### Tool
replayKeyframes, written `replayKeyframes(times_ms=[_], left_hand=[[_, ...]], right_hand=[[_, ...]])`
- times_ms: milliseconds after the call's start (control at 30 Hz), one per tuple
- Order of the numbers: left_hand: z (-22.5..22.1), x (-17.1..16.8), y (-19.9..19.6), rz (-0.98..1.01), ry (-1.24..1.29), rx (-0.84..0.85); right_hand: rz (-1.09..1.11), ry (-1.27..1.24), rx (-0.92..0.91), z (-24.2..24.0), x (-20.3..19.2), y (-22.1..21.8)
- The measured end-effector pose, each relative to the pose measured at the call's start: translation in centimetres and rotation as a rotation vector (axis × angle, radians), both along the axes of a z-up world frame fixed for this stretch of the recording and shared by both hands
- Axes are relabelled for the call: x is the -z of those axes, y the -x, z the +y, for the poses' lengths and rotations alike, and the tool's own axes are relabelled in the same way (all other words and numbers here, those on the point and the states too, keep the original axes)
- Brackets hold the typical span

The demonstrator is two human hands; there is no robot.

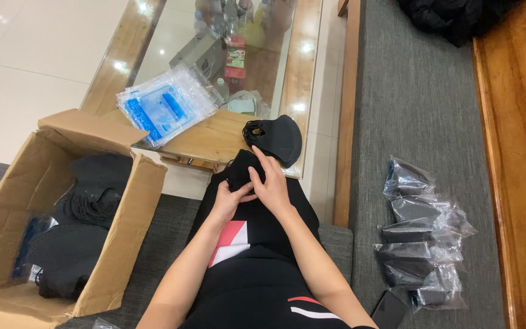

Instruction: Inspecting black face masks and placing them into individual plastic packaging bags.

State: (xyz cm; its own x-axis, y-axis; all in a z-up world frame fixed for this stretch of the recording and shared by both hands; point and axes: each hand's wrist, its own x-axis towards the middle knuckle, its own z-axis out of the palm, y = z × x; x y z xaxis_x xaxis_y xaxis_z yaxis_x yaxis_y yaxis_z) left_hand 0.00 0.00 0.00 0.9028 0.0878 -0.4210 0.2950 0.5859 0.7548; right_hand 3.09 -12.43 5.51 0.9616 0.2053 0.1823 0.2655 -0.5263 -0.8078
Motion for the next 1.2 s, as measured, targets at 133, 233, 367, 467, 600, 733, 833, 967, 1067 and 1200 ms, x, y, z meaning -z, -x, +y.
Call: replayKeyframes(times_ms=[133,233,367,467,600,733,833,967,1067,1200], left_hand=[[-0.2,3.0,-0.3,-0.013,-0.053,0.024],[-0.1,2.0,-0.2,-0.006,-0.067,0.029],[-0.3,2.5,-0.1,-0.018,-0.082,0.041],[-0.3,2.3,0.0,-0.029,-0.085,0.04],[-0.1,1.6,0.1,-0.041,-0.096,0.043],[-0.2,2.4,-0.1,-0.051,-0.079,0.032],[-0.1,3.4,-0.2,-0.012,0.007,-0.058],[0.3,2.8,-0.3,0.004,0.108,-0.148],[0.4,2.3,-0.3,0.01,0.154,-0.182],[0.4,3.0,-0.3,0.014,0.176,-0.189]], right_hand=[[-0.093,0.033,-0.026,0.1,0.6,-0.6],[-0.187,0.096,-0.03,0.2,0.7,-0.7],[-0.336,0.15,-0.025,0.3,0.1,-0.7],[-0.414,0.147,0.0,0.3,0.3,-0.9],[-0.431,0.126,0.022,0.3,0.9,-1.0],[-0.392,0.092,0.012,0.1,1.1,-0.5],[-0.347,0.087,0.013,0.0,1.4,0.0],[-0.324,0.115,0.005,0.0,2.5,0.5],[-0.313,0.109,-0.009,0.0,3.1,0.9],[-0.326,0.093,-0.01,0.1,3.1,1.1]])
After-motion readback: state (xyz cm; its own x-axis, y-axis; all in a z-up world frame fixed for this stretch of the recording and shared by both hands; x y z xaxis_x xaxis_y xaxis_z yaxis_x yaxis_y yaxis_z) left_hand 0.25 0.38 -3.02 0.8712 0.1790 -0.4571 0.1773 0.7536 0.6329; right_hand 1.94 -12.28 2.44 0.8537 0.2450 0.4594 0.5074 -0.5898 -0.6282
